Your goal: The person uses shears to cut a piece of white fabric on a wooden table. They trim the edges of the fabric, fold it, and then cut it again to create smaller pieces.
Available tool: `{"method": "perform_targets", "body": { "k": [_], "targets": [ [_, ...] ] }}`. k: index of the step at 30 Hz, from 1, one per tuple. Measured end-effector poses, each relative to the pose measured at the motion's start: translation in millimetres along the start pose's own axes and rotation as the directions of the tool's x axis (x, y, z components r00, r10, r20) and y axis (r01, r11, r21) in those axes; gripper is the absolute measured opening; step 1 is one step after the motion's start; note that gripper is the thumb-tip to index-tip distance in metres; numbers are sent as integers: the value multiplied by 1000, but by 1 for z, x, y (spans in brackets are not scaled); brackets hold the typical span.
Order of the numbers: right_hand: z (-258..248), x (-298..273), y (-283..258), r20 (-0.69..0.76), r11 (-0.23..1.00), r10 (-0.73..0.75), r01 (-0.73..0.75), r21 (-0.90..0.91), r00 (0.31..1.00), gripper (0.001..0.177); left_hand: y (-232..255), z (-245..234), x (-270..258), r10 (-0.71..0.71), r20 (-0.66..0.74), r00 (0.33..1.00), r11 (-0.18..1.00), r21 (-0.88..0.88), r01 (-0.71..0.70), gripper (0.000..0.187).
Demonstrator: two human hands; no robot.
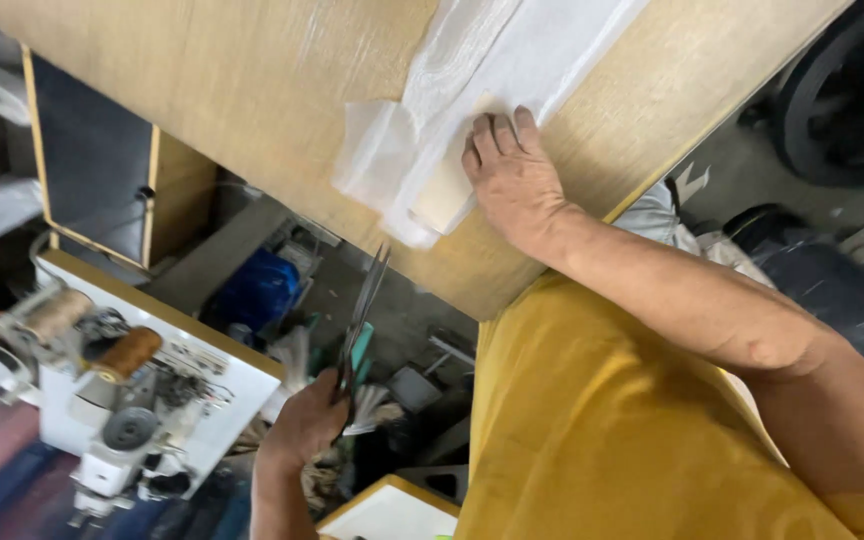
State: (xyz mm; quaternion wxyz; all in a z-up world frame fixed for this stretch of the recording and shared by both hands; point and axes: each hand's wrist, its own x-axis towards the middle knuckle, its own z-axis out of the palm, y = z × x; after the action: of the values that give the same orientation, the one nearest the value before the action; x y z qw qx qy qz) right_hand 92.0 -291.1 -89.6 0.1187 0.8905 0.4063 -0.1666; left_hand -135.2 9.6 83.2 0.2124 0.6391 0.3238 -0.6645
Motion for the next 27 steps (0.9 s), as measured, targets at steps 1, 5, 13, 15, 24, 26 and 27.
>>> {"method": "perform_targets", "body": {
  "k": [1,5,13,15,24,26,27],
  "targets": [
    [0,3,0,-6,1000,-26,26,-15,1000,56,12,9,-12,3,0,1000,1000,-31,-3,19],
    [0,21,3,83,987,-122,130,-92,989,54,48,54,-36,-117,112,987,991,-57,124,24],
    [7,37,0,-86,965,-250,255,54,964,27,197,149,-2,173,-87,981,963,-192,-187,46],
    [4,37,-3,13,961,-274,274,-21,962,25,234,165,13,192,-133,972,954,-208,-216,44],
    [-27,33,4,302,802,-351,451,-392,886,42,360,185,37,310,-302,902,540,-724,-428,33],
    [-13,39,0,288,817,-350,441,-371,891,40,377,182,38,327,-358,875,423,-772,-474,39],
    [-6,41,-2,273,841,-343,424,-337,899,39,384,180,39,336,-409,848,317,-799,-511,48]
  ]
}}
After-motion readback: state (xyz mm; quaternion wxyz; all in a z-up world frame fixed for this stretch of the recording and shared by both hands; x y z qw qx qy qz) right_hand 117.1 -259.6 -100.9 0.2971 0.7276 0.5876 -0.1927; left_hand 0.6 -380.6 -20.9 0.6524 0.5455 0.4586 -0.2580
